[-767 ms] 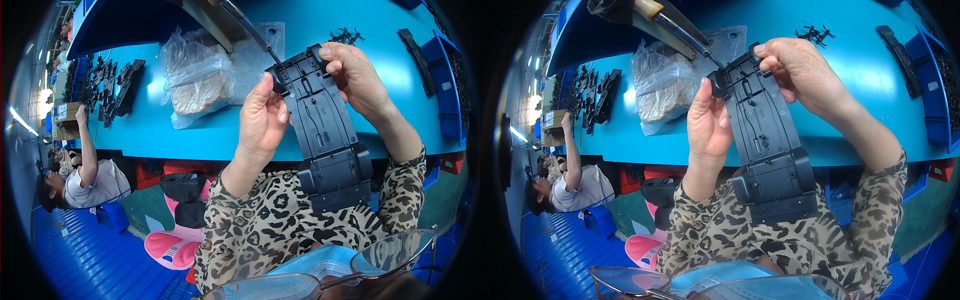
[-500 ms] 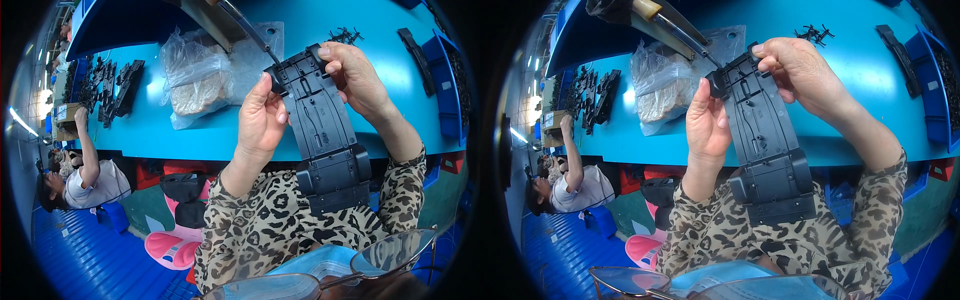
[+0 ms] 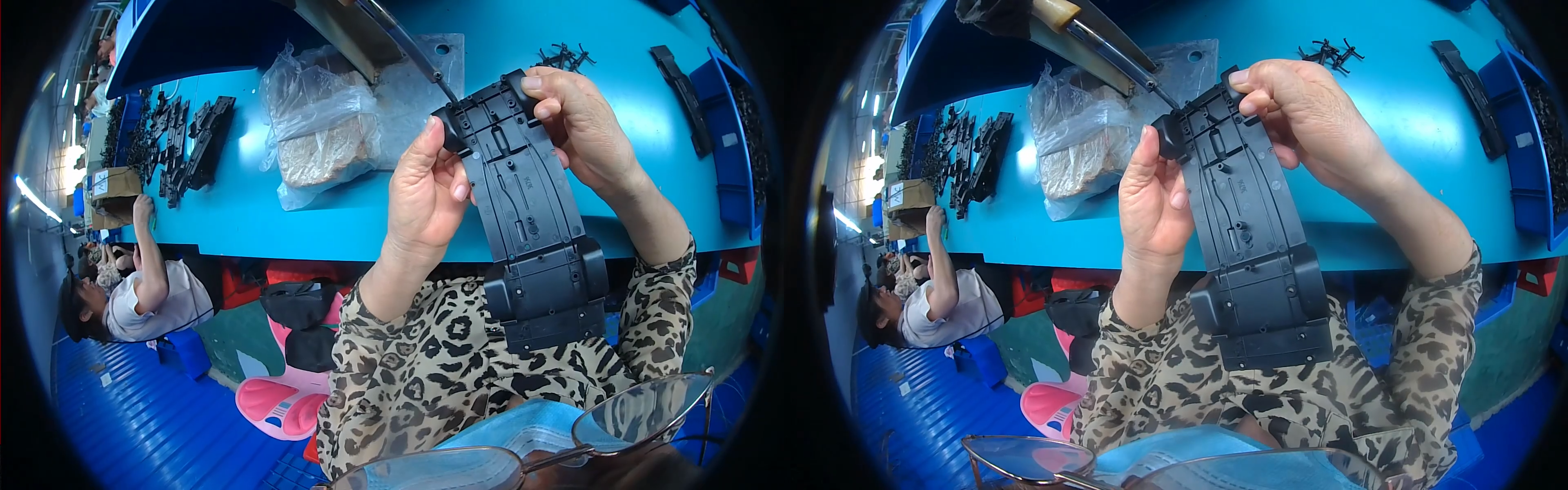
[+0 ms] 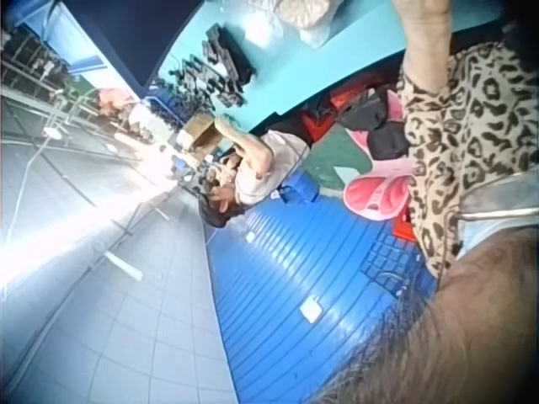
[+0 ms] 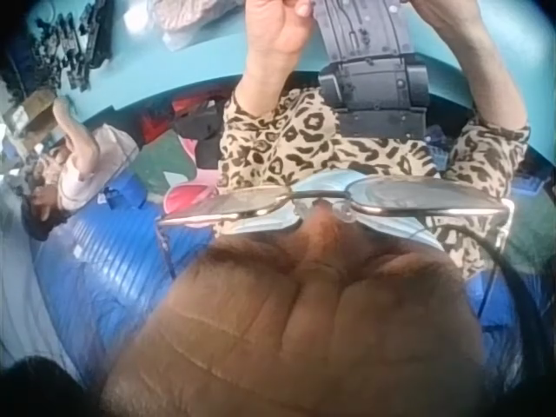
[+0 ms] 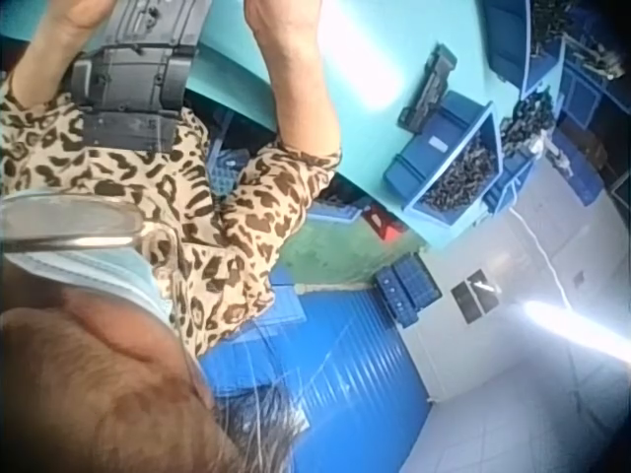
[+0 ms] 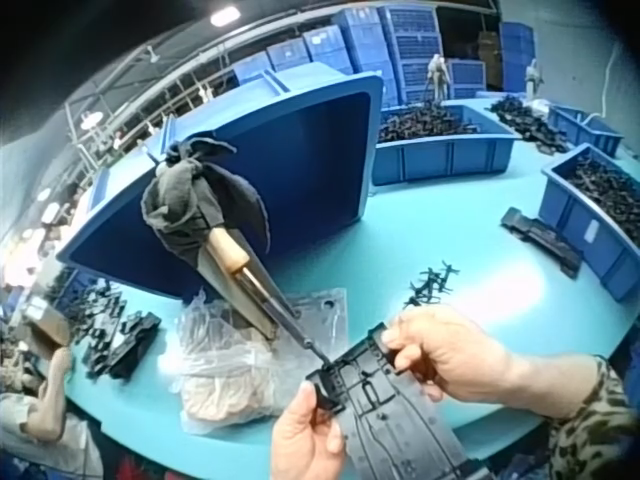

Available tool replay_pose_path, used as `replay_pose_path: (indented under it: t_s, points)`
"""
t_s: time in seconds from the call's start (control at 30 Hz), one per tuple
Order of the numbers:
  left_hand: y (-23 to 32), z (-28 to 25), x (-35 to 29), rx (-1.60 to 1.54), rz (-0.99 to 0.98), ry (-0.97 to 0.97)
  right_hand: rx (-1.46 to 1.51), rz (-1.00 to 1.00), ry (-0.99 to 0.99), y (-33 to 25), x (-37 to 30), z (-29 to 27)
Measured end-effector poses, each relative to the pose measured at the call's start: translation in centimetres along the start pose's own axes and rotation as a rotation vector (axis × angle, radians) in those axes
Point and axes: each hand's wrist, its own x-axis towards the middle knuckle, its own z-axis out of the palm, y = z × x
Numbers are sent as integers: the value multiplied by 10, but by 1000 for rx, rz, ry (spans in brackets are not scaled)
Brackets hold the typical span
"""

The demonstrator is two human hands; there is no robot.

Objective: The person assembles a toy truck by attaching plastic parts and toy wheels to a toy truck chassis with screws, using an electric screwdriver.

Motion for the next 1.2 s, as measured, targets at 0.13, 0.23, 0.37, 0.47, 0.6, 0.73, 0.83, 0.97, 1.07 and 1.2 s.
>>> replay_pose_path:
  t_s: [0.13, 0.23, 0.37, 0.47, 0.6, 0.73, 0.83, 0.97, 1.07, 1.2]
  points:
    - [0, -2, 1, 9, -8, -24, -1, -22, -11, 0, -1, 0]
    - [0, -2, 1, 11, -7, -22, 12, -18, -7, 1, 0, -1]
    - [1, -2, 1, -6, -8, -34, 17, -5, -15, 0, -1, 1]
    - [2, -1, 0, -9, -4, -9, 22, -10, -20, 2, 0, 0]
    - [2, -3, 2, -13, -8, -29, 31, -19, 0, 3, 0, 0]
    - [2, 0, 1, -25, 0, -10, 32, -15, -8, 3, 0, -1]
    - [1, -3, 1, 11, -1, -43, 26, -12, -3, 1, -1, 0]
    - [0, -5, 1, 22, 0, -64, 17, -21, -6, 2, -1, -1]
    - [-1, -6, 2, 5, -11, -47, 17, -21, -14, 2, -1, -1]
    - [-2, -3, 0, -20, 7, -18, 18, -32, -33, 1, -1, 0]
